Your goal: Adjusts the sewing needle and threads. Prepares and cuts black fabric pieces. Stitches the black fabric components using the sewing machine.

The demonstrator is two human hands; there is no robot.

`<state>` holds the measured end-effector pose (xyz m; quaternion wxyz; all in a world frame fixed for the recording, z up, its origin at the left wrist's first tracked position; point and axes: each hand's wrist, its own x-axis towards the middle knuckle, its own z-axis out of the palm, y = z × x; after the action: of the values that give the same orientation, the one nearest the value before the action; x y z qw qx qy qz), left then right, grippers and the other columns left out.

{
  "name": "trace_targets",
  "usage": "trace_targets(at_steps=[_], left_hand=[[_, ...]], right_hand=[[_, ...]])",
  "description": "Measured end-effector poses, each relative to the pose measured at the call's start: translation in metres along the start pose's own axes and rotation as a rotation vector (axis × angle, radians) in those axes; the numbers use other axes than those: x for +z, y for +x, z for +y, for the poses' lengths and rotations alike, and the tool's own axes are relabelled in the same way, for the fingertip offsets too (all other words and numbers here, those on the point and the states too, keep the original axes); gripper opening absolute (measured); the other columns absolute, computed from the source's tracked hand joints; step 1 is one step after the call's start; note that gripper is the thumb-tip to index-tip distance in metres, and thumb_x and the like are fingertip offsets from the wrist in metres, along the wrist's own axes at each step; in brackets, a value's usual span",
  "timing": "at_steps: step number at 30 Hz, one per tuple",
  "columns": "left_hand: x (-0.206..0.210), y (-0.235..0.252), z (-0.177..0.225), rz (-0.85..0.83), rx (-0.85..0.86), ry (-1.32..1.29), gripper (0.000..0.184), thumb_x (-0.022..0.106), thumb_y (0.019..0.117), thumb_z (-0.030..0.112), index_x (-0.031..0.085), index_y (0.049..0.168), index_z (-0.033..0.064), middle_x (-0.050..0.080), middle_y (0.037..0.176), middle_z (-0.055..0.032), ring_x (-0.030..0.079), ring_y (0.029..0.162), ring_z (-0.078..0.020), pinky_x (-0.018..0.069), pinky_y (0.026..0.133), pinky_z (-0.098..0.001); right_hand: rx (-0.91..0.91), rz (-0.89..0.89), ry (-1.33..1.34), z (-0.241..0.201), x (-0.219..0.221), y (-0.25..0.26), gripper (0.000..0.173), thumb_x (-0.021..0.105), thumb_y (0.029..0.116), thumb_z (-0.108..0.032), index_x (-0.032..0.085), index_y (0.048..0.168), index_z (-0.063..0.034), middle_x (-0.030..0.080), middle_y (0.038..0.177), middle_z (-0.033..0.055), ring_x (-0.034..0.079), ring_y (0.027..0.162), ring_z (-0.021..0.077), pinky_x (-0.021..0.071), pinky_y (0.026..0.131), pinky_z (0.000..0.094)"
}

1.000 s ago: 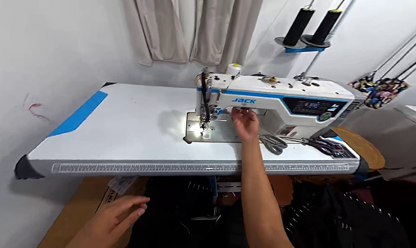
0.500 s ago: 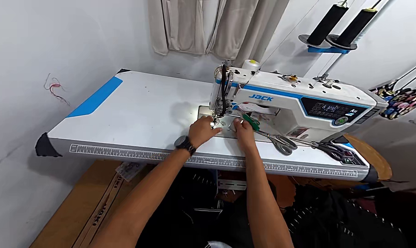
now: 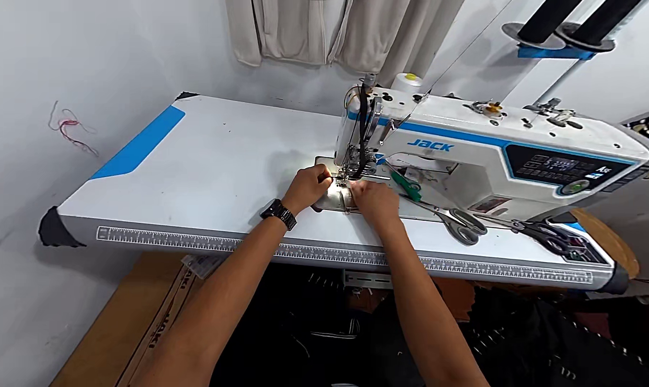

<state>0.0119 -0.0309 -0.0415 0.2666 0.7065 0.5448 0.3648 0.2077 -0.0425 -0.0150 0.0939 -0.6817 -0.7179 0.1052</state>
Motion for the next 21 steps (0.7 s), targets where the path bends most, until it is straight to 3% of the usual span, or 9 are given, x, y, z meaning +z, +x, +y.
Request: trace_targets(at_steps=[3,6,10,12,21], left_hand=[[0.002,-0.003,0.002,-0.005,-0.020,-0.002,0.015,0.058,0.1018,0.013,0.068,0.103,0.0029,0.069,0.085,-0.0100,0.066,0.078,-0.0189,0.0541,0.076,-0.0414],[0.006,-0.011,0.007,-0.026,-0.069,0.060,0.019,0.062,0.1004,0.017,0.066,0.111,0.0023,0.068,0.090,-0.0116,0.066,0.083,-0.0232,0.0541,0.081,-0.0457],[0.012,-0.024,0.019,-0.107,-0.070,0.261,0.074,0.086,0.0782,0.051,0.062,0.128,0.0017,0.067,0.110,-0.0167,0.061,0.108,-0.0351,0.0475,0.097,-0.0560],[0.016,-0.029,0.025,-0.101,-0.070,0.360,0.084,0.087,0.0707,0.060,0.062,0.127,0.0027,0.065,0.118,-0.0185,0.058,0.115,-0.0382,0.0452,0.098,-0.0593],[0.025,-0.036,0.025,-0.022,-0.030,0.355,0.069,0.088,0.0747,0.053,0.070,0.120,0.0039,0.067,0.114,-0.0167,0.061,0.112,-0.0355,0.0467,0.098,-0.0581]], right_hand=[[0.013,-0.074,0.047,0.009,-0.008,-0.002,0.069,0.033,0.1060,-0.062,0.071,0.089,-0.0060,0.071,0.091,0.0211,0.068,0.095,0.0428,0.0487,0.075,0.0652],[0.006,-0.091,0.031,0.007,-0.004,-0.004,0.064,0.040,0.1036,-0.063,0.067,0.082,-0.0084,0.069,0.085,0.0177,0.068,0.089,0.0399,0.0474,0.070,0.0624],[0.078,-0.051,0.135,0.006,-0.001,-0.009,0.056,0.047,0.1039,-0.057,0.069,0.085,-0.0093,0.070,0.087,0.0165,0.068,0.091,0.0383,0.0467,0.071,0.0621],[0.103,-0.049,0.177,0.007,-0.001,-0.009,0.053,0.048,0.1042,-0.056,0.071,0.087,-0.0104,0.071,0.091,0.0159,0.068,0.094,0.0374,0.0467,0.072,0.0619],[0.154,0.000,0.297,0.004,0.005,-0.011,0.051,0.048,0.1041,-0.054,0.071,0.087,-0.0112,0.071,0.091,0.0144,0.068,0.093,0.0353,0.0469,0.072,0.0600]])
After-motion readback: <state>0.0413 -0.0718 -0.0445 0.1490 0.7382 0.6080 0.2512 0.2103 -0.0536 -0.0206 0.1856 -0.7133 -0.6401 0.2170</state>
